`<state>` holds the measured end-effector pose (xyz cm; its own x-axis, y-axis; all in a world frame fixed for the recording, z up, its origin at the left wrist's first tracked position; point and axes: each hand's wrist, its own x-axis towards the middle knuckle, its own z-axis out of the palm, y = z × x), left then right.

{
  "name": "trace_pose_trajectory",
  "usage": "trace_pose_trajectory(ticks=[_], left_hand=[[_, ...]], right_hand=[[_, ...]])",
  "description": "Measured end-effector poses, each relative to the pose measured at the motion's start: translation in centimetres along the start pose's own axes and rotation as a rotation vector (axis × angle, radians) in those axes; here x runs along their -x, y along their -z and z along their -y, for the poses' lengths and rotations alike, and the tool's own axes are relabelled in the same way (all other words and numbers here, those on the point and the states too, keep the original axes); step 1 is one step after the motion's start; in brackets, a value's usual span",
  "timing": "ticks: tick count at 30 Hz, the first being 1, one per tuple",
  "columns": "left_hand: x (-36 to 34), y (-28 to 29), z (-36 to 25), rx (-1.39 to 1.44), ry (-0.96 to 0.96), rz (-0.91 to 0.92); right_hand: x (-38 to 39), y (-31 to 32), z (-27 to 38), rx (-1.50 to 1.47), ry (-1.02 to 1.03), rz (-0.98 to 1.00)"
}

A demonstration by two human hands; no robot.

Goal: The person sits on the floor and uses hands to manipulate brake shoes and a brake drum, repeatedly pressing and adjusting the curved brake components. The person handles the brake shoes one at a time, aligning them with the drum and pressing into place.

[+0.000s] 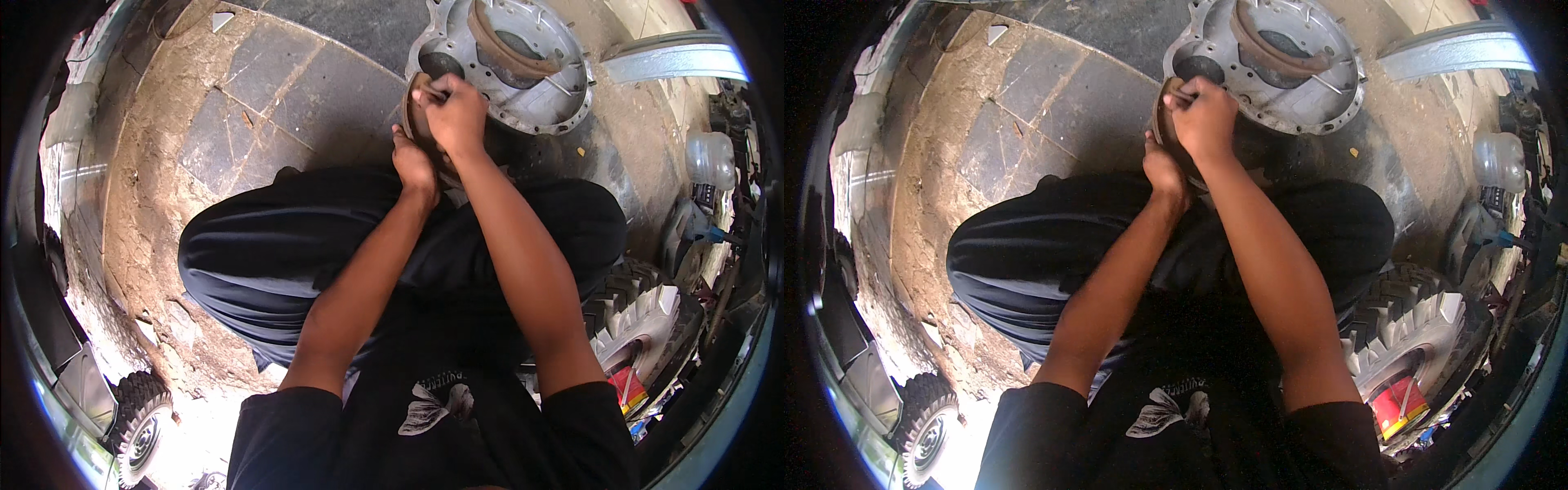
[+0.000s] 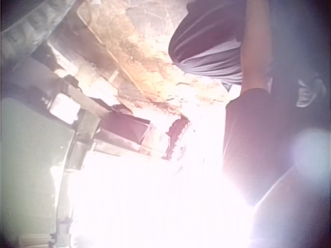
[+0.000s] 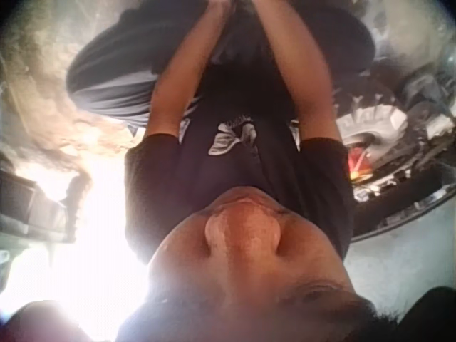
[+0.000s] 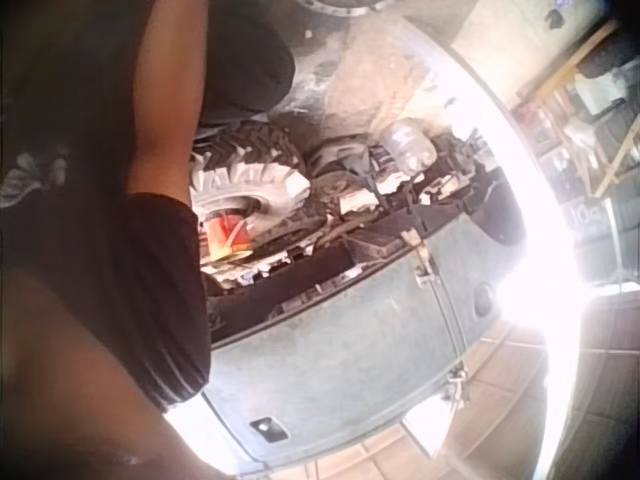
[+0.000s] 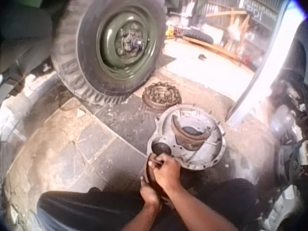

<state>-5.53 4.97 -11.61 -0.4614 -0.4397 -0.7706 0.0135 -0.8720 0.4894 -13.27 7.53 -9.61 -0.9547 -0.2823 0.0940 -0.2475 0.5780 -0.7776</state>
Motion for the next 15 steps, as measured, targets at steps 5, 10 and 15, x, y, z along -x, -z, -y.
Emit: trace_pose_trajectory(ticks=[5, 10, 15], left_hand=[[-0.2, -0.1, 0.1, -0.064, -0.040, -0.041], [-0.1, -0.6, -0.4, -0.017, 0.017, 0.025], [-1.2, -0.3, 0.1, -0.018, -0.023, 0.005]], right_hand=[[0.6, 0.2, -0.3, 0.021, 0.015, 0.008], [-1.1, -0.5, -0.5, 0.046, 0.071, -0.049], [-0.3, 0.0, -0.5, 0.011, 0.034, -0.009]])
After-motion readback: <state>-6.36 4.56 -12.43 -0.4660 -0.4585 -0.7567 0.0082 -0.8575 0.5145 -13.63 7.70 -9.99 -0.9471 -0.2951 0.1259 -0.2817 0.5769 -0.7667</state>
